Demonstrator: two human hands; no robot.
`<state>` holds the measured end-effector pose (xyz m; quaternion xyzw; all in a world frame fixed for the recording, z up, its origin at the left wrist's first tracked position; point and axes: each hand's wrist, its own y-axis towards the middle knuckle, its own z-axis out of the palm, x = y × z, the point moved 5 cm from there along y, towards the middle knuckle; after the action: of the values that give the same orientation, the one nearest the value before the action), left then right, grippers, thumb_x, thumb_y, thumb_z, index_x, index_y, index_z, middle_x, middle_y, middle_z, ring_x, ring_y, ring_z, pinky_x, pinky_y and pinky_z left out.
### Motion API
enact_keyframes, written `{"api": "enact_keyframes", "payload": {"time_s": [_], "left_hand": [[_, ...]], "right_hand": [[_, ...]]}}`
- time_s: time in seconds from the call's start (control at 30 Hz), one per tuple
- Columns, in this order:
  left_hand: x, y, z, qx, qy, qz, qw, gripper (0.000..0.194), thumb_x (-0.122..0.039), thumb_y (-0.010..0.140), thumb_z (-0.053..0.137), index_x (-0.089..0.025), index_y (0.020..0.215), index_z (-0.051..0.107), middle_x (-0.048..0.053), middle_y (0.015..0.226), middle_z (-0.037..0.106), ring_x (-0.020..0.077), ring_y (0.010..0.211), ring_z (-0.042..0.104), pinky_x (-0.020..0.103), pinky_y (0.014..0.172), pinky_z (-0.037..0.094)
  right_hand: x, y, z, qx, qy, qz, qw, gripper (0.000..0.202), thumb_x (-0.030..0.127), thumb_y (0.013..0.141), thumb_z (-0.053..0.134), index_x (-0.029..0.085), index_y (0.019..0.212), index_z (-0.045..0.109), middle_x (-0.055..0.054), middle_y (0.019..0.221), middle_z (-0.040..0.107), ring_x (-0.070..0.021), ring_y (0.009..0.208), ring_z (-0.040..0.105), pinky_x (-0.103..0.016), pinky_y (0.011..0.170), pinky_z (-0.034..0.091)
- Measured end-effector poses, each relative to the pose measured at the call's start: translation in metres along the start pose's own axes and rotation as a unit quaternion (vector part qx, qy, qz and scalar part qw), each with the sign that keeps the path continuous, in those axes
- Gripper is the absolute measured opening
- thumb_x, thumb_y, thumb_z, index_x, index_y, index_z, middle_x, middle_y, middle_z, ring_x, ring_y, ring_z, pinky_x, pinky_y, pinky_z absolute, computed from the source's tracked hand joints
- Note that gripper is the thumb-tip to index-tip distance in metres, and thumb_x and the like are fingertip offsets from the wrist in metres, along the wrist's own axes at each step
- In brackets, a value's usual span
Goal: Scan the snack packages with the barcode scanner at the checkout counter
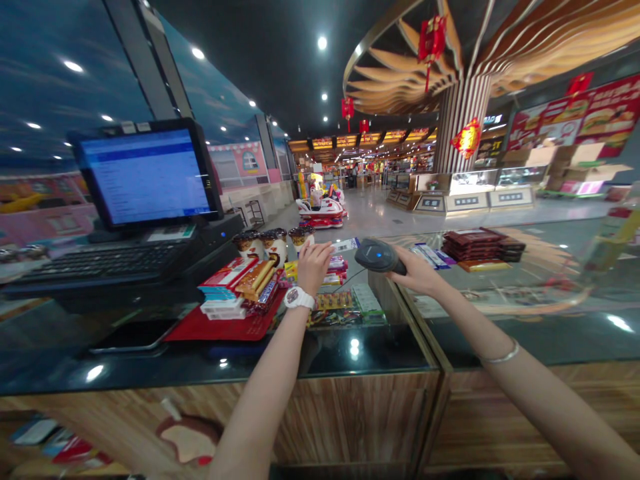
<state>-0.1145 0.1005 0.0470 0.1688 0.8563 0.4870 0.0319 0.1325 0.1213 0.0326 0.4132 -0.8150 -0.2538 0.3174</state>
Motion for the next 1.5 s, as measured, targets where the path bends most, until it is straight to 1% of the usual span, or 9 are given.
{"api": "enact_keyframes", "payload": {"time_s": [0.1, 0.23, 0.43, 0.57, 0.77, 1.07, 1.23, 1.43, 1.5], "left_hand": [[0.000, 0.000, 0.001, 0.006, 0.001, -0.002, 1.000, 0.019, -0.023, 0.094, 0.054, -0.025, 0.105, 0.069, 0.003, 0.118, 0.072, 0.0217, 0.108, 0.064, 0.048, 0.112, 0.038], [0.000, 0.000, 0.001, 0.007, -0.004, -0.006, 1.000, 0.020, -0.022, 0.094, 0.054, -0.025, 0.106, 0.069, 0.003, 0.118, 0.072, 0.0217, 0.108, 0.064, 0.048, 0.112, 0.038], [0.000, 0.000, 0.000, 0.000, -0.012, -0.005, 1.000, 0.021, -0.021, 0.094, 0.053, -0.026, 0.106, 0.070, 0.003, 0.118, 0.072, 0.0212, 0.108, 0.063, 0.048, 0.113, 0.037], [-0.001, 0.001, 0.003, -0.002, -0.012, -0.002, 1.000, 0.019, -0.022, 0.094, 0.055, -0.024, 0.106, 0.070, 0.003, 0.118, 0.072, 0.0205, 0.108, 0.063, 0.047, 0.113, 0.037], [-0.007, 0.000, 0.007, 0.017, -0.010, 0.027, 0.999, 0.022, -0.022, 0.094, 0.054, -0.026, 0.110, 0.069, 0.003, 0.121, 0.071, 0.0207, 0.108, 0.063, 0.048, 0.114, 0.036], [-0.013, 0.001, 0.007, 0.022, -0.021, 0.028, 0.999, 0.023, -0.022, 0.094, 0.054, -0.027, 0.110, 0.069, 0.002, 0.120, 0.071, 0.0206, 0.111, 0.062, 0.048, 0.115, 0.036], [-0.013, 0.001, 0.009, 0.020, -0.022, 0.035, 0.999, 0.022, -0.021, 0.094, 0.055, -0.026, 0.109, 0.069, 0.002, 0.120, 0.072, 0.0206, 0.109, 0.063, 0.048, 0.114, 0.036], [-0.017, 0.002, 0.007, 0.027, -0.030, 0.034, 0.999, 0.022, -0.021, 0.094, 0.054, -0.026, 0.109, 0.069, 0.002, 0.120, 0.072, 0.0207, 0.109, 0.063, 0.047, 0.113, 0.037], [-0.020, 0.002, 0.006, 0.029, -0.032, 0.037, 0.998, 0.022, -0.021, 0.094, 0.054, -0.026, 0.109, 0.069, 0.002, 0.120, 0.072, 0.0207, 0.110, 0.063, 0.047, 0.113, 0.037]], "right_hand": [[0.002, -0.002, 0.004, 0.031, 0.011, -0.001, 0.999, 0.039, 0.028, 0.083, 0.055, 0.020, 0.121, 0.056, -0.010, 0.117, 0.062, -0.0289, 0.107, 0.061, -0.042, 0.093, 0.049], [0.007, -0.002, 0.012, 0.079, 0.042, -0.049, 0.995, 0.043, 0.026, 0.081, 0.056, 0.019, 0.123, 0.053, -0.012, 0.123, 0.057, -0.0281, 0.112, 0.058, -0.043, 0.098, 0.047], [0.009, -0.006, 0.036, 0.164, 0.062, -0.094, 0.980, 0.047, 0.023, 0.077, 0.063, 0.018, 0.124, 0.059, -0.012, 0.123, 0.056, -0.0267, 0.114, 0.058, -0.041, 0.101, 0.047], [0.010, -0.009, 0.048, 0.196, 0.058, -0.110, 0.973, 0.050, 0.019, 0.077, 0.063, 0.016, 0.126, 0.059, -0.014, 0.124, 0.057, -0.0270, 0.115, 0.058, -0.043, 0.102, 0.047], [0.017, -0.012, 0.059, 0.224, 0.094, -0.122, 0.962, 0.051, 0.016, 0.079, 0.062, 0.018, 0.130, 0.058, -0.012, 0.123, 0.058, -0.0245, 0.118, 0.056, -0.042, 0.107, 0.043], [0.020, -0.016, 0.072, 0.248, 0.105, -0.124, 0.955, 0.048, 0.029, 0.086, 0.065, 0.015, 0.132, 0.056, -0.017, 0.128, 0.056, -0.0267, 0.120, 0.055, -0.043, 0.106, 0.044], [0.018, -0.017, 0.077, 0.256, 0.097, -0.125, 0.954, 0.049, 0.030, 0.088, 0.064, 0.013, 0.134, 0.054, -0.017, 0.128, 0.055, -0.0264, 0.120, 0.055, -0.043, 0.107, 0.043], [0.021, -0.016, 0.075, 0.258, 0.099, -0.118, 0.954, 0.057, 0.027, 0.084, 0.068, 0.016, 0.137, 0.051, -0.014, 0.131, 0.055, -0.0246, 0.123, 0.054, -0.041, 0.109, 0.041], [0.023, -0.013, 0.070, 0.241, 0.106, -0.128, 0.956, 0.051, 0.024, 0.085, 0.064, 0.016, 0.134, 0.053, -0.014, 0.131, 0.056, -0.0240, 0.123, 0.055, -0.041, 0.108, 0.042]]}}
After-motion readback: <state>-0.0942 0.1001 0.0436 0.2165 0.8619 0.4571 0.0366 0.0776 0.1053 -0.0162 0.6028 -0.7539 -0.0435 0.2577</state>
